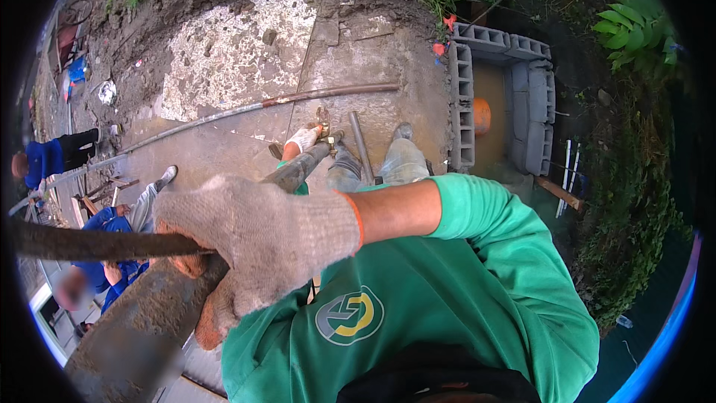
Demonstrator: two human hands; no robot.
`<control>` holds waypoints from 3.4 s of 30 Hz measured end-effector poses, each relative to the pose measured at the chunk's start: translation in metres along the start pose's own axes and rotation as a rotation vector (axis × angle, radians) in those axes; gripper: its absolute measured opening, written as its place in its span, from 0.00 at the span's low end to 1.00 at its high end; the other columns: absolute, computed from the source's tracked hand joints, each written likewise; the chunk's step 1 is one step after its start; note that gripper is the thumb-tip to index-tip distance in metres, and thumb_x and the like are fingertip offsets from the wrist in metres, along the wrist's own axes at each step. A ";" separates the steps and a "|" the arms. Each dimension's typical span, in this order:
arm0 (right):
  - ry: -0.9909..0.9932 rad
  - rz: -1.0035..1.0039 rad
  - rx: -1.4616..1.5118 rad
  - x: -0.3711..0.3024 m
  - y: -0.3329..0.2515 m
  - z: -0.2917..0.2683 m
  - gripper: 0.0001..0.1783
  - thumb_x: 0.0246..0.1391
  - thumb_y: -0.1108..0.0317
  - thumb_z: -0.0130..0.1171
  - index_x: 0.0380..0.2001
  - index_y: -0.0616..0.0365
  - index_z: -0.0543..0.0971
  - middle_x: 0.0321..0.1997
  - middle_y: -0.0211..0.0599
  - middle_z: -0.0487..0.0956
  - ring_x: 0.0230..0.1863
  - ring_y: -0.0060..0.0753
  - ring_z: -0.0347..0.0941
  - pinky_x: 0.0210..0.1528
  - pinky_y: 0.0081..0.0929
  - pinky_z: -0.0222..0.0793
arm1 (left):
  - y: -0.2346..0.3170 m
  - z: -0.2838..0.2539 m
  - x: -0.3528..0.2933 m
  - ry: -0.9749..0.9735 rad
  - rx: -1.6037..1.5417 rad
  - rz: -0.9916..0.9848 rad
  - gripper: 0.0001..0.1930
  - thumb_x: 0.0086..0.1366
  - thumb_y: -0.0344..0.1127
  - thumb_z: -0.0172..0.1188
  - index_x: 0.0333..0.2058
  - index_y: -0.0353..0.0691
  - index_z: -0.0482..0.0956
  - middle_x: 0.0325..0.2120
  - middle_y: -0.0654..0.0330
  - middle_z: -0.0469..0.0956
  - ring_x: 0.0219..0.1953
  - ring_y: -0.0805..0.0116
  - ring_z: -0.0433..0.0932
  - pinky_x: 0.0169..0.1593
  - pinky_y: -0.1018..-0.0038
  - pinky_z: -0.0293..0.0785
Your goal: The person assembles a metal scaffolding frame by connecting vertical and horizontal poles using clamps. They position the poles, insert clamps, and tighten them with a wrench while other workers assist nearby.
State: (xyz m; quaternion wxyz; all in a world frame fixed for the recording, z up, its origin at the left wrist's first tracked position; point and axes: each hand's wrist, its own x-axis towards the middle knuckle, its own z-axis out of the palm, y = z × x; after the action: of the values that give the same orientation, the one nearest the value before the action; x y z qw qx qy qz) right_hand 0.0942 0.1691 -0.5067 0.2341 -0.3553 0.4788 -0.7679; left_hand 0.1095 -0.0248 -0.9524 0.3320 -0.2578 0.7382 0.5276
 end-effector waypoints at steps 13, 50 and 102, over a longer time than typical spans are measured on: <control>0.241 -0.358 -0.199 0.016 0.034 0.026 0.43 0.37 0.38 0.80 0.46 0.57 0.72 0.34 0.42 0.79 0.32 0.55 0.82 0.34 0.49 0.77 | 0.012 -0.028 -0.015 -0.024 0.109 -0.095 0.13 0.75 0.40 0.60 0.50 0.39 0.80 0.37 0.58 0.84 0.35 0.69 0.81 0.37 0.66 0.78; -0.058 -0.341 -0.256 0.042 0.016 0.009 0.42 0.37 0.48 0.86 0.53 0.55 0.79 0.43 0.42 0.86 0.41 0.49 0.86 0.44 0.38 0.82 | 0.006 -0.008 0.010 -0.168 -0.187 -0.071 0.19 0.78 0.45 0.56 0.56 0.39 0.82 0.49 0.55 0.85 0.49 0.66 0.82 0.50 0.68 0.80; -0.489 0.228 -0.198 0.003 0.091 -0.183 0.28 0.68 0.55 0.66 0.63 0.62 0.79 0.54 0.39 0.86 0.42 0.23 0.82 0.31 0.23 0.81 | 0.397 -0.005 -0.581 1.393 0.284 0.712 0.45 0.51 0.64 0.81 0.59 0.36 0.79 0.49 0.53 0.85 0.52 0.62 0.85 0.59 0.64 0.81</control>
State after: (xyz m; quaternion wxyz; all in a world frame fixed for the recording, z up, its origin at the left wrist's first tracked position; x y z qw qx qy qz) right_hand -0.0467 0.2320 -0.6409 0.3916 -0.4951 0.5178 -0.5775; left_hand 0.1942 0.1114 -0.2673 -0.3651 -0.2324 0.8742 0.2202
